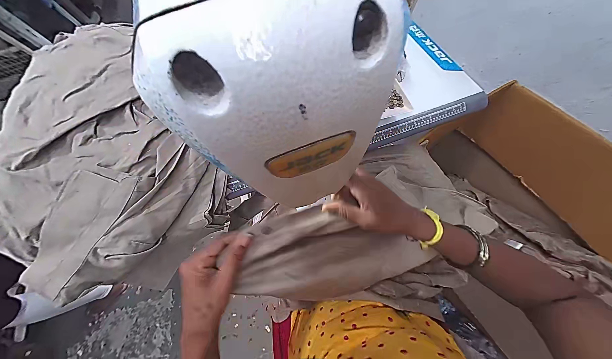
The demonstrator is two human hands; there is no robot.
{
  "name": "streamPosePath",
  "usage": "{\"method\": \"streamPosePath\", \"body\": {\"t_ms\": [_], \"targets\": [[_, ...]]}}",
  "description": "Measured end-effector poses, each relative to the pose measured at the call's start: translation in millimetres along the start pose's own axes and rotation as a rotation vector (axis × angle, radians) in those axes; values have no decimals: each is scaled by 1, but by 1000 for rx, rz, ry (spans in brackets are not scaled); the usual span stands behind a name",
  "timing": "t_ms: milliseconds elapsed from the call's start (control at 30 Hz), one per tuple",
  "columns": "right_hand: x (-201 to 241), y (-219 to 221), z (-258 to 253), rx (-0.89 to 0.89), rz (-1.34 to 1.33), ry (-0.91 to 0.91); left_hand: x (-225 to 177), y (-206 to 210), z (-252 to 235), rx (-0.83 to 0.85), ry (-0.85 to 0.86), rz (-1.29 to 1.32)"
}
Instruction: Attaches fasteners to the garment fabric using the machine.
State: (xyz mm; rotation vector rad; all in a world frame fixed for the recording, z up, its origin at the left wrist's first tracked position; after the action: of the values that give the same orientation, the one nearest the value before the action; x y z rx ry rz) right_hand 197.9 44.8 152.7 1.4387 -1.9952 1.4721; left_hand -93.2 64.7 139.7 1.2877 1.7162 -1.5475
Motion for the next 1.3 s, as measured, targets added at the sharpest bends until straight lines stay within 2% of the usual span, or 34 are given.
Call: {"method": "streamPosePath", "body": {"t_ms": [100, 200, 300, 400, 567, 733, 933, 1033, 1100, 1200, 1300], "targets": [[-23, -3, -14, -63, 15, 256, 46, -13, -7, -60, -174, -76], [-18, 7, -29, -71, -4, 394, 64, -11, -7, -69, -254, -124], [-17, 8, -30, -75, -30, 366, 66, -5, -5, -70, -275, -112], [-21, -7, -21, -97, -97, 288, 56, -4, -11, -83, -220, -130], [-36, -28, 2, -158, 21, 320, 24, 1, -27, -70, -70, -157], [-42, -25, 10, -278, 201, 231, 25, 10, -37, -52, -41, -207], [-63, -44, 9, -130, 511, 236, 28, 24, -27, -55, 52, -464], [-85, -65, -1, -195, 712, 253, 22, 46, -29, 127, 71, -278], [-98, -67, -16, -163, 821, 234, 14, 63, -31, 224, -21, -60], [-122, -63, -41, -75, 896, 221, -2, 80, -38, 243, -212, 102], [-134, -58, -50, -22, 949, 211, -8, 89, -41, 188, -292, 163]]}}
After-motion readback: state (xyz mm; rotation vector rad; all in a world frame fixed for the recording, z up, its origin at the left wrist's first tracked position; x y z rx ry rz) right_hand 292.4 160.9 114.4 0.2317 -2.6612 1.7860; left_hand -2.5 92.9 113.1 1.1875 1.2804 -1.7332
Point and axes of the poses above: each hand's wrist, its own z-axis away from the middle knuckle, its own y-axis out of the palm, x = y × z, the point moved 3 cm from there along -z, towards the middle knuckle, and after that the axes turned 5 degrees about -y, right-handed, at the moved point
